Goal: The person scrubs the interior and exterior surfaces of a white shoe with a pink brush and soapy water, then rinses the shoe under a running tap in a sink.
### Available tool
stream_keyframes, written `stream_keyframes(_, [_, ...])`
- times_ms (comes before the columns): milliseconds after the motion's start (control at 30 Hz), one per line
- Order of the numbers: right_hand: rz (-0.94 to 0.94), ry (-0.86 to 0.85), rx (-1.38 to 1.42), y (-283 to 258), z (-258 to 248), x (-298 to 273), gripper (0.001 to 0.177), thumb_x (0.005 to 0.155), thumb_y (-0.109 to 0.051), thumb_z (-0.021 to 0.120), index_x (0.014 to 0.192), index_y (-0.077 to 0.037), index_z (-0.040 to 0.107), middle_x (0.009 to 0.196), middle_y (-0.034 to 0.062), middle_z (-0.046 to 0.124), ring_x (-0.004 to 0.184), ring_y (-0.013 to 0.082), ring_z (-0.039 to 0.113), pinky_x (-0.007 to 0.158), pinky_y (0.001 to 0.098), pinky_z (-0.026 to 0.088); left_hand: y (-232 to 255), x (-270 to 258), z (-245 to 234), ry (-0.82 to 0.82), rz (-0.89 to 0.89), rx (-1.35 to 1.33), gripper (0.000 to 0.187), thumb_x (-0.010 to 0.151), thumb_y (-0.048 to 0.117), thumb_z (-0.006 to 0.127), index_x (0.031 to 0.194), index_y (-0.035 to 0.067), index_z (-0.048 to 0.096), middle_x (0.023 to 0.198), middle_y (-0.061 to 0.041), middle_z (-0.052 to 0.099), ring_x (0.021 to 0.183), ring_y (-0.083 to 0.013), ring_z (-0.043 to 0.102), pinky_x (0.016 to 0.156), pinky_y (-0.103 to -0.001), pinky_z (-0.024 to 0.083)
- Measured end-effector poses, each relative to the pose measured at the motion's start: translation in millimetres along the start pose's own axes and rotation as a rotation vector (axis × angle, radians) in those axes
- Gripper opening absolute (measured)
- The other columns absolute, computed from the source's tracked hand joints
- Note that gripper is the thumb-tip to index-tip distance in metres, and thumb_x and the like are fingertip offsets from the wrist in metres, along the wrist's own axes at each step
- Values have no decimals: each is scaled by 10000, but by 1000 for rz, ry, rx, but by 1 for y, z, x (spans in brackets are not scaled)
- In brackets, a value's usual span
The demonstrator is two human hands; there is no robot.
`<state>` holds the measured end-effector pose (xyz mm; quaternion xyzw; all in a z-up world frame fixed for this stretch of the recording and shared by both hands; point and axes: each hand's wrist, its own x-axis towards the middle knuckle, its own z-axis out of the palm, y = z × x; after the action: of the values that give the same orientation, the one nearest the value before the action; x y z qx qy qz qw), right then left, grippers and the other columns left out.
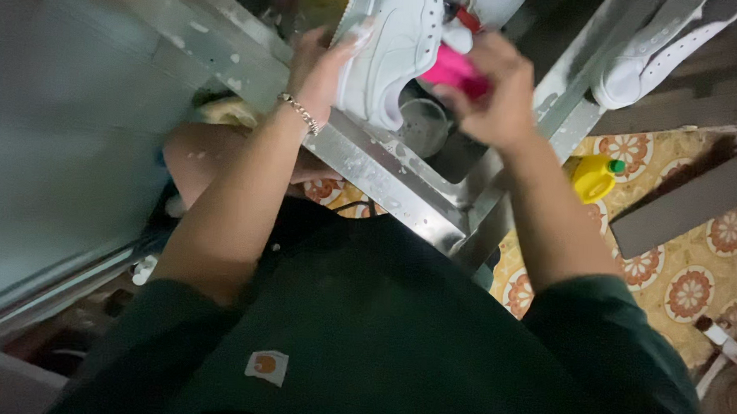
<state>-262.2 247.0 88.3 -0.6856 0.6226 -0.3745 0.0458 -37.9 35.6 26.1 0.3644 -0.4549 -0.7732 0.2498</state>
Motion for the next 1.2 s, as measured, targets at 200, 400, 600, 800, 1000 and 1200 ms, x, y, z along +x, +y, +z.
stream_keyframes(200, [-71,-63,-34,10,1,0,483,1259,-295,922,1061,72,679,1038,222,667,997,428,646,955,610,564,4,-5,-4,-78,106,209,578,867,546,939,1235,101,918,1121,-80,938,1035,-223,890,774,-424,784])
stream_keyframes(400, [24,-263,-44,-31,45,-17,475,1238,-448,859,1126,13,886,993,209,888,849,378,910,687,455,752,-9,4,-18,-176,434,539,424,1028,482,831,1338,226,963,1096,24,957,933,-134,806,712,-319,564])
stream_keyframes(600, [-69,-3,-144,-9,30,-5,333,879,-26,866,1206,37,870,1151,243,800,1045,469,766,940,594,651,-13,6,-14,-177,352,405,429,1048,483,872,1215,102,975,1060,9,918,944,-115,749,775,-305,565])
stream_keyframes(800, [154,-16,-22,14,13,-29,176,913,-2,780,1077,43,735,1080,163,532,921,363,549,799,488,413,-17,7,-7,-260,510,576,182,1040,255,856,1089,100,938,928,35,800,854,-96,674,674,-317,540])
stream_keyframes(1000, [35,15,44,-44,52,-41,373,1224,-434,860,1304,-73,915,1250,130,924,1120,318,913,964,485,743,-3,-2,-11,-324,497,572,460,1129,512,858,1312,101,956,1205,-29,952,1083,-129,821,852,-342,635])
stream_keyframes(1200, [147,53,-5,-40,66,-56,441,1133,-352,1019,1378,-36,833,1357,236,842,1203,452,841,1012,570,677,0,-7,-6,-331,469,542,462,1126,473,873,1414,119,947,1100,88,826,1060,-42,621,883,-296,559])
